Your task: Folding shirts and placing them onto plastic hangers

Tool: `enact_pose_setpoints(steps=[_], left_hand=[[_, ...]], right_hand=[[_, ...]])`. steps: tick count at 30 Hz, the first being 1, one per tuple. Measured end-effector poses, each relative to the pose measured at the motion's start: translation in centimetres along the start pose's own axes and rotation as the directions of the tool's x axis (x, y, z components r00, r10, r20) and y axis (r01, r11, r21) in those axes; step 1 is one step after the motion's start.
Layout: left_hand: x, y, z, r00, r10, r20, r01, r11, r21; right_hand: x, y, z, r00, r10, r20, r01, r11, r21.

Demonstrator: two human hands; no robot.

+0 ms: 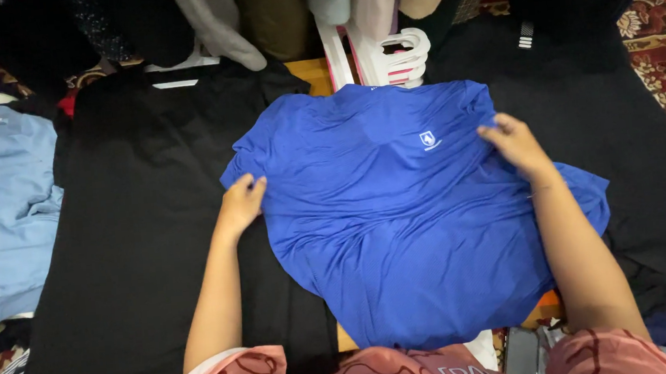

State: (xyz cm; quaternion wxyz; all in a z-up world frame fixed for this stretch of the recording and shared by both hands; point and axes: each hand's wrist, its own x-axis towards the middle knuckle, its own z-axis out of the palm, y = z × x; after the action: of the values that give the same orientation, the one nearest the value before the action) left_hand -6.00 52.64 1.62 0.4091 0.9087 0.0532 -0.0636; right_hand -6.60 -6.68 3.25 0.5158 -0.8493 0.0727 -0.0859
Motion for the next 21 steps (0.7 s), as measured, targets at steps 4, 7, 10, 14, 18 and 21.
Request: enact_pose_setpoints(steps=[4,7,10,14,18,21], left_hand=[[-4.5,8.7,-3.8,0.997,-0.073,0.02,0.052,0.472,-0.88],[-4.6,9.0,-5.0,0.989,0.146,-0.038,-0.051,0.082,-0.995],[-5.3,10.6,-5.2,0.955,0.087,0.285,0.128,0.742,-0.658],[-3.7,8.1,-5.3,0.93,0.114,0.35,0.091,0.85,-0.519],[0.2,4.9,-6.2,0.949,0.274,0.158,0.006,0.484,-0.875],[-0.4,10.4,-8.9,0.992,0.124,-0.001,-0.059,0.467,-0.883]], right_hand=[[-0.8,-5.5,-2.3,0.99,0.139,0.008,-0.109,0.738,0.666],[-2.1,-8.5,-3.2,0.966,-0.189,0.179,-0.129,0.25,0.96],[-2.6,-9.4,-2.8,0.926,0.062,0.373,-0.251,0.839,0.482],[-0.9,-6.2,-3.7,0.932,0.071,0.356,-0.261,0.814,0.52],[-0.4,-8.5,-5.2,0.964,-0.049,0.263,-0.175,0.628,0.758],[0.8,-11.0,-5.3,0.993,0.018,0.119,-0.087,0.789,0.608]])
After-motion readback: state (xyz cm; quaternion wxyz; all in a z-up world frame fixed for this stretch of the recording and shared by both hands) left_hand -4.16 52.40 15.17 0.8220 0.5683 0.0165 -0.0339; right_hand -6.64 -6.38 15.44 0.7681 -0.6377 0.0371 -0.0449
